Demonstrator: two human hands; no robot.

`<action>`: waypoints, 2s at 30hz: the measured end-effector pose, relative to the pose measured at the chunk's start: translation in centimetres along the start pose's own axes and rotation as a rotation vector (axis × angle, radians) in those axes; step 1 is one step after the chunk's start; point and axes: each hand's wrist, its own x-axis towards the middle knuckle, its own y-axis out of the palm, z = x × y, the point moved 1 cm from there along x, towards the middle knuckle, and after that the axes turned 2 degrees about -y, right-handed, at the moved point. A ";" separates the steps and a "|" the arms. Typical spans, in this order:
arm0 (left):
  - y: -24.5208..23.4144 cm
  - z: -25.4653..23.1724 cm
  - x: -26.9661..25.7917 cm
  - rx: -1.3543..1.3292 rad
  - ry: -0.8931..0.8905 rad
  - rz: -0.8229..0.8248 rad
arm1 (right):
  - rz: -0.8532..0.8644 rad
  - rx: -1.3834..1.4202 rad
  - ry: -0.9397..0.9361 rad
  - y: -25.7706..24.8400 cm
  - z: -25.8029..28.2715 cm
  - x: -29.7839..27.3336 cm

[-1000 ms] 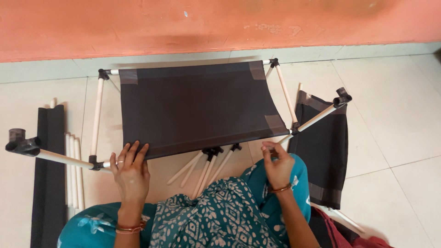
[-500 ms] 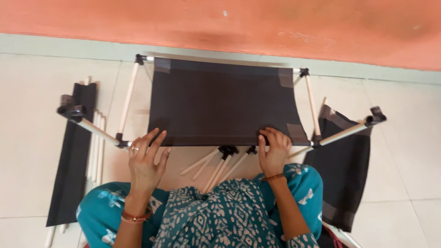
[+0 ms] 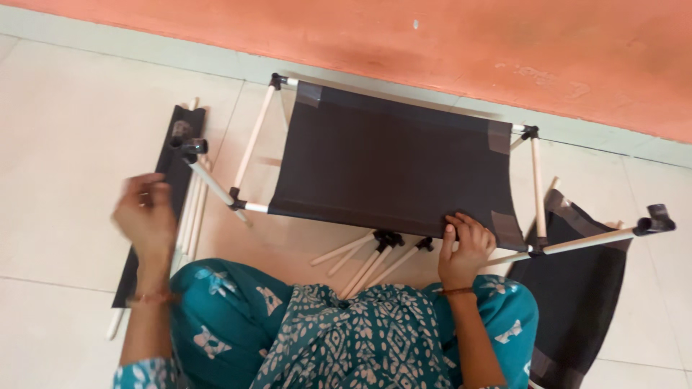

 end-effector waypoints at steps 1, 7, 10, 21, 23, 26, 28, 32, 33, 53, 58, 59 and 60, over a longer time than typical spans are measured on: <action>0.5 1.8 0.4 0.153 0.044 0.074 | 0.000 -0.006 -0.005 -0.1 0.0 -0.1; 4.3 12.0 0.4 0.887 -0.191 0.721 | -0.009 0.002 -0.012 -0.1 0.3 -0.1; 4.9 15.1 0.0 0.983 -0.287 0.857 | -0.001 0.009 -0.006 -0.2 0.2 -0.2; 5.4 15.2 -0.7 1.091 -0.333 1.088 | -0.013 0.005 0.004 0.0 0.0 -0.4; 5.4 14.7 -0.6 1.099 -0.341 1.101 | -0.015 -0.002 0.001 0.0 0.0 -0.4; 5.0 14.4 -0.9 1.024 -0.323 1.096 | -0.013 -0.009 0.003 0.0 0.0 -0.4; 4.2 14.6 -1.1 0.910 -0.296 1.073 | -0.012 -0.004 0.011 0.0 0.0 -0.4; 4.0 15.3 -1.3 0.768 -0.284 1.019 | 0.001 -0.004 0.016 -0.1 -0.1 -0.4; 3.9 15.5 -1.3 0.756 -0.260 1.010 | -0.002 -0.006 0.017 0.0 -0.1 -0.4; 1.3 0.8 2.6 -1.078 -0.306 -0.082 | 0.067 0.049 0.068 -1.2 0.7 0.5; -0.8 -8.0 -0.1 -0.990 0.013 -0.204 | 0.216 0.373 0.507 -2.3 2.3 3.4; -1.0 -9.4 -0.6 -0.955 0.061 -0.230 | 0.209 0.415 0.451 -2.4 3.1 4.1; -1.0 -10.7 -1.1 -0.920 0.108 -0.256 | 0.202 0.457 0.395 -2.5 4.0 4.9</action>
